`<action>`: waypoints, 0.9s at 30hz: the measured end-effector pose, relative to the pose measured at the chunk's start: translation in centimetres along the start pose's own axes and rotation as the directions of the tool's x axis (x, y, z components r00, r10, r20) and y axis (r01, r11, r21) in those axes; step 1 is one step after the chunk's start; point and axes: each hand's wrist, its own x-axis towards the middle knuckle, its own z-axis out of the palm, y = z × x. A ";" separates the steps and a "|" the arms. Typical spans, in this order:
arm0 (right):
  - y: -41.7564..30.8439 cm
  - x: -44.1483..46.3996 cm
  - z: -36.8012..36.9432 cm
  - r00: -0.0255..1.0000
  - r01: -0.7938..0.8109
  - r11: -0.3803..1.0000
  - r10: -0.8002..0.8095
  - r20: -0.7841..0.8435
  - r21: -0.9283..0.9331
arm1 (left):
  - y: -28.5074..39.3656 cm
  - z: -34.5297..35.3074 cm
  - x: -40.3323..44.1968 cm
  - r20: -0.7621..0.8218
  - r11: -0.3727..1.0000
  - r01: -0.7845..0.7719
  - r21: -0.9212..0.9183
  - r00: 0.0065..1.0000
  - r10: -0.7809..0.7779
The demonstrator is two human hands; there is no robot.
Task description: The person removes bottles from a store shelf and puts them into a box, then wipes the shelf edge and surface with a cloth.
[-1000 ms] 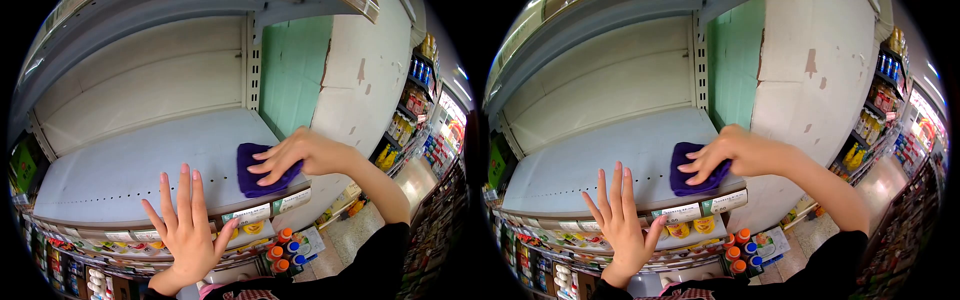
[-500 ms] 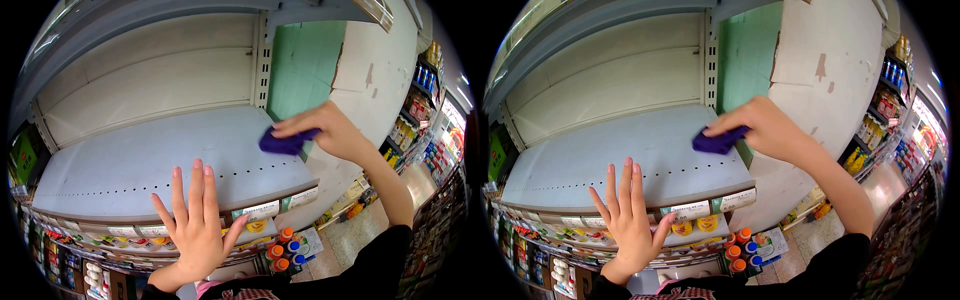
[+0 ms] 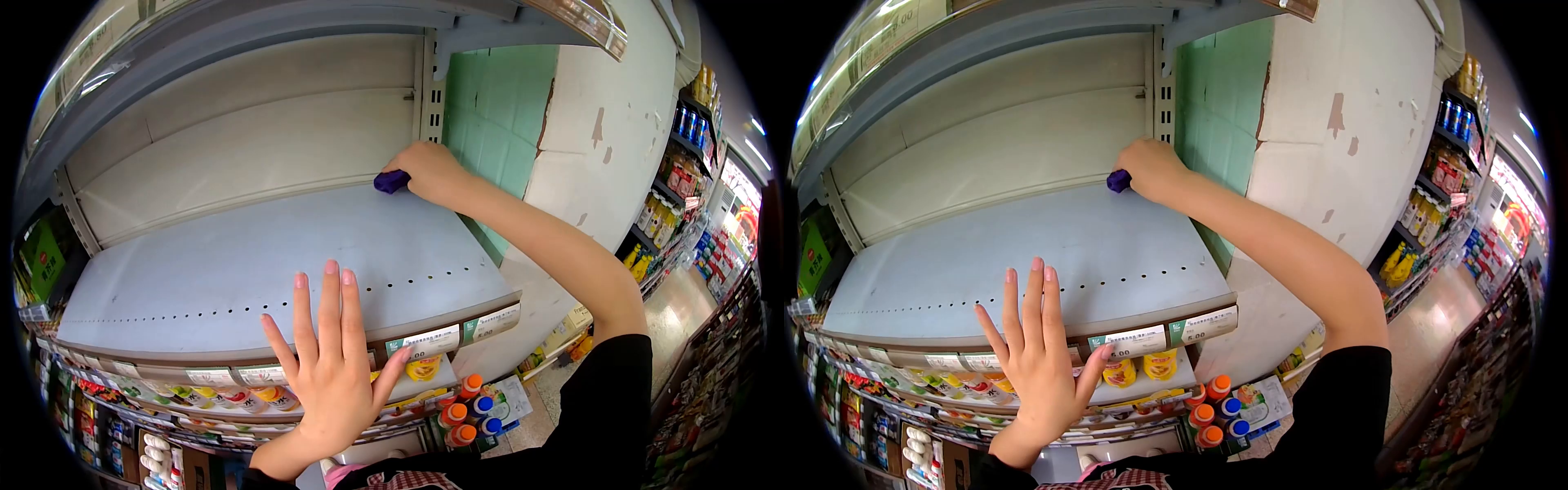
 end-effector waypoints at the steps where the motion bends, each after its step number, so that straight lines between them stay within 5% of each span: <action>1: 0.3 0.1 0.5 0.999 0.035 0.999 -0.035 -0.001 0.012 | 0.0 0.0 0.0 0.001 1.000 0.000 0.002 1.000 0.000; 10: -0.3 -1.6 -0.8 0.997 0.036 0.996 -0.042 0.071 0.078 | -0.1 0.0 0.0 0.004 1.000 -0.008 0.019 1.000 0.008; 18: -2.5 -5.7 -6.1 0.945 0.060 0.973 -0.128 0.302 0.225 | -0.3 0.2 0.0 -0.006 0.999 -0.022 0.041 1.000 0.022; 27: -4.9 -9.5 -14.1 0.788 -0.150 0.879 -0.170 0.592 0.453 | -0.3 0.3 0.0 -0.016 0.999 -0.016 0.042 1.000 0.016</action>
